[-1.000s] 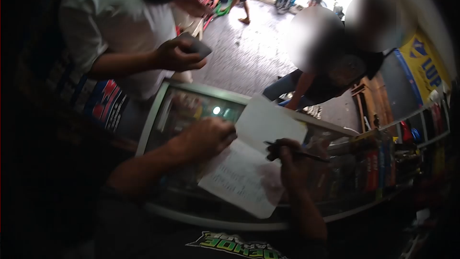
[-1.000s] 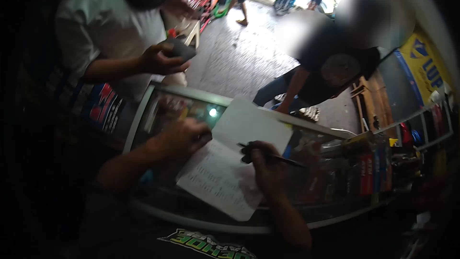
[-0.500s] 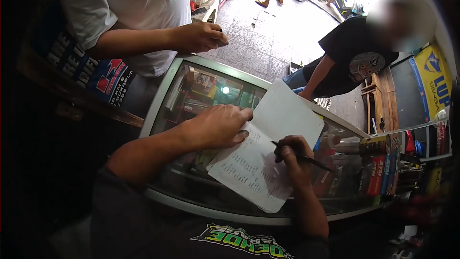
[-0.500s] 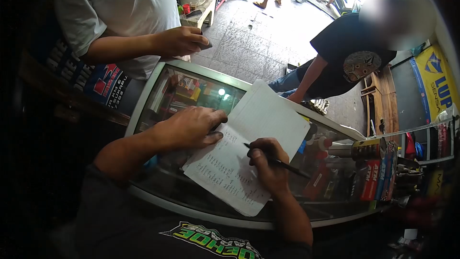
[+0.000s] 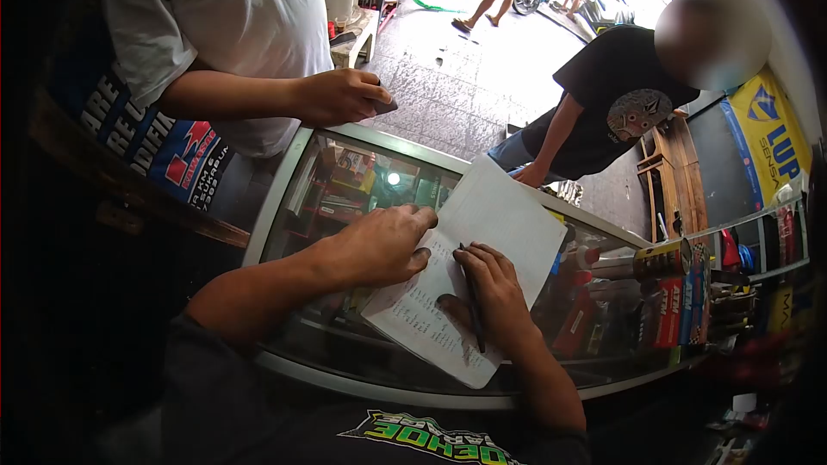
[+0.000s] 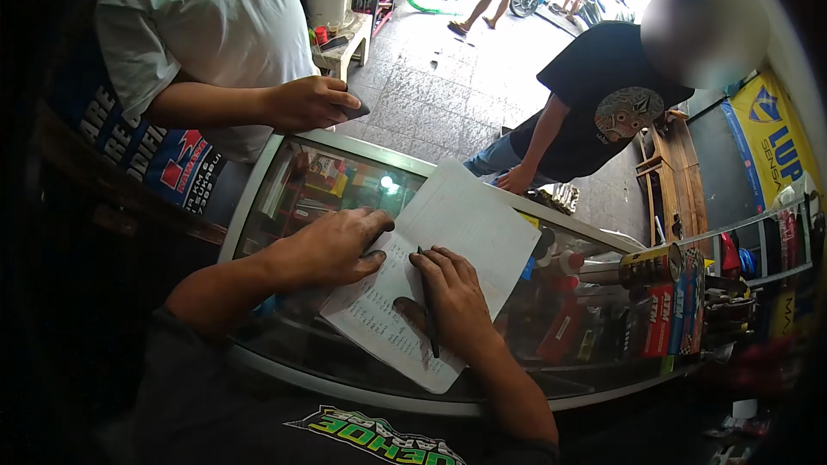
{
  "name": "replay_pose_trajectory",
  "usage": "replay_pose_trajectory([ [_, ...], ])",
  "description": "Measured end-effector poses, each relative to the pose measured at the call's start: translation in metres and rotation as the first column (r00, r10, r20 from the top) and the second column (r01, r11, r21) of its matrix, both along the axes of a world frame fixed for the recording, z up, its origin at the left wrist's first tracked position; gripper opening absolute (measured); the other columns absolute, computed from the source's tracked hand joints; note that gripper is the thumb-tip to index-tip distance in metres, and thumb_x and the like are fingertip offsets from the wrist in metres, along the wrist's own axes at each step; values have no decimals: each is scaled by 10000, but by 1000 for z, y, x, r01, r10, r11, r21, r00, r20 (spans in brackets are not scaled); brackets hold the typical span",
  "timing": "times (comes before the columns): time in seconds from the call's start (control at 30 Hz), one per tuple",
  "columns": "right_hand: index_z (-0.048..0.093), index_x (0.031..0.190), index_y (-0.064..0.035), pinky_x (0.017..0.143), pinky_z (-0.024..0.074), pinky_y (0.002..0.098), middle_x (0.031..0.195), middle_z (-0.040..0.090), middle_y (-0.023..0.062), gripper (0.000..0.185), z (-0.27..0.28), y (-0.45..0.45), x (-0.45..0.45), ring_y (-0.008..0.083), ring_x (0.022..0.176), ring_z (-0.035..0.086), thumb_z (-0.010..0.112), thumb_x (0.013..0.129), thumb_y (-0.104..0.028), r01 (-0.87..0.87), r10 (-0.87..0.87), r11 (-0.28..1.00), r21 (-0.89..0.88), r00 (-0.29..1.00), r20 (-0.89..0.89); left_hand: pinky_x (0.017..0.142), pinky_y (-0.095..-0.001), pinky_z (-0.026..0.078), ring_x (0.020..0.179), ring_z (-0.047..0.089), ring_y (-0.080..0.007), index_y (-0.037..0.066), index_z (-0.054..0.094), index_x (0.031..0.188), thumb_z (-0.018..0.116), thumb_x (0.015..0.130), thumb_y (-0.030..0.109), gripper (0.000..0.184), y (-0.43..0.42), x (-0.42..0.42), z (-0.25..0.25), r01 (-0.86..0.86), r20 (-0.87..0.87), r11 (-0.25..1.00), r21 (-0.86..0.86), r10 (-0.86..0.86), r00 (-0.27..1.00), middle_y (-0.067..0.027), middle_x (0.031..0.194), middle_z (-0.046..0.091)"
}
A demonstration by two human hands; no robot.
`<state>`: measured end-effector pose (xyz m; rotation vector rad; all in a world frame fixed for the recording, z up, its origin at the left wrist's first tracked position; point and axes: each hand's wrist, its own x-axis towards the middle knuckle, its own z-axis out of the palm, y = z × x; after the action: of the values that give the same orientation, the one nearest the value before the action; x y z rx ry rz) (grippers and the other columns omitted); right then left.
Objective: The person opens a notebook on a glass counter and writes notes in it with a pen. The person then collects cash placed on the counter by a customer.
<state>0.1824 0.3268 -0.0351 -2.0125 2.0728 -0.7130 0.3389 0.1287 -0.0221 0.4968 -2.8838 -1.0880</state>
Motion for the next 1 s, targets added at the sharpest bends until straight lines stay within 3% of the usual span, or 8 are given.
replay_pose_trajectory([
  [0.3, 588, 1371, -24, 1118, 430, 501, 1347, 630, 205, 688, -2, -1, -1, 394, 1327, 548, 846, 827, -356, 44, -44, 999, 7, 999, -8, 990, -492, 532, 1097, 673, -422, 18, 594, 1311, 702, 921, 222, 454, 1, -2, 5, 24, 53, 1000, 1, -24, 998, -229, 1243, 639],
  [0.43, 602, 1341, -16, 1083, 464, 460, 1335, 639, 190, 590, 1, 0, -6, 366, 1291, 578, 822, 864, -285, 31, -31, 998, -55, 999, 12, 966, -502, 545, 1084, 676, -428, 14, 593, 1299, 725, 897, 237, 479, 1, 0, -2, -10, 66, 1000, -27, 12, 998, -245, 1233, 635],
  [0.53, 595, 1319, 12, 1047, 480, 478, 1283, 641, 219, 504, 10, 10, -28, 390, 1233, 602, 774, 914, -229, 213, -215, 968, -134, 977, 3, 952, -504, 555, 1061, 683, -439, 16, 587, 1312, 756, 868, 259, 534, 1, -7, -14, -15, -73, 1000, -27, 13, 997, -262, 1206, 635],
  [0.6, 583, 1302, 45, 1011, 489, 497, 1210, 637, 261, 436, 13, 17, -45, 430, 1165, 614, 718, 948, -170, 563, -546, 802, -197, 826, 137, 1000, -509, 538, 1125, 656, -450, -13, 564, 1354, 762, 867, 309, 616, 6, -8, -17, -113, -105, 993, 27, 115, 988, -280, 1236, 630],
  [0.63, 583, 1302, 45, 1011, 489, 497, 1210, 637, 261, 436, 7, 22, -56, 430, 1165, 614, 718, 948, -170, 554, -540, 804, -216, 832, 123, 1000, -509, 538, 1125, 656, -450, -13, 564, 1354, 762, 867, 309, 616, 8, -10, -24, -118, -127, 993, 22, 120, 985, -280, 1236, 630],
  [0.7, 563, 1298, 82, 1000, 487, 509, 1174, 617, 297, 432, -9, 32, -80, 463, 1124, 610, 691, 960, -155, 620, -623, 748, -237, 779, 72, 1036, -513, 507, 1154, 630, -457, -38, 559, 1350, 773, 858, 306, 637, 9, -16, -40, -157, -285, 972, -174, 103, 953, -283, 1267, 628],
  [0.83, 514, 1326, 106, 1026, 481, 493, 1237, 584, 307, 495, -8, 30, -79, 463, 1174, 589, 700, 969, -181, 666, -650, 730, -151, 746, 146, 1040, -516, 491, 1172, 614, -456, -64, 551, 1356, 784, 833, 259, 658, 7, -21, -37, -116, -307, 989, -93, 82, 948, -281, 1226, 660],
  [1.0, 513, 1337, 88, 1040, 483, 471, 1237, 586, 283, 506, -19, 23, -75, 442, 1200, 588, 717, 959, -178, 660, -633, 726, -194, 751, 188, 1040, -519, 490, 1152, 624, -456, -69, 554, 1354, 780, 821, 237, 655, 3, -24, -40, -107, -320, 994, 7, 104, 942, -279, 1190, 673],
])
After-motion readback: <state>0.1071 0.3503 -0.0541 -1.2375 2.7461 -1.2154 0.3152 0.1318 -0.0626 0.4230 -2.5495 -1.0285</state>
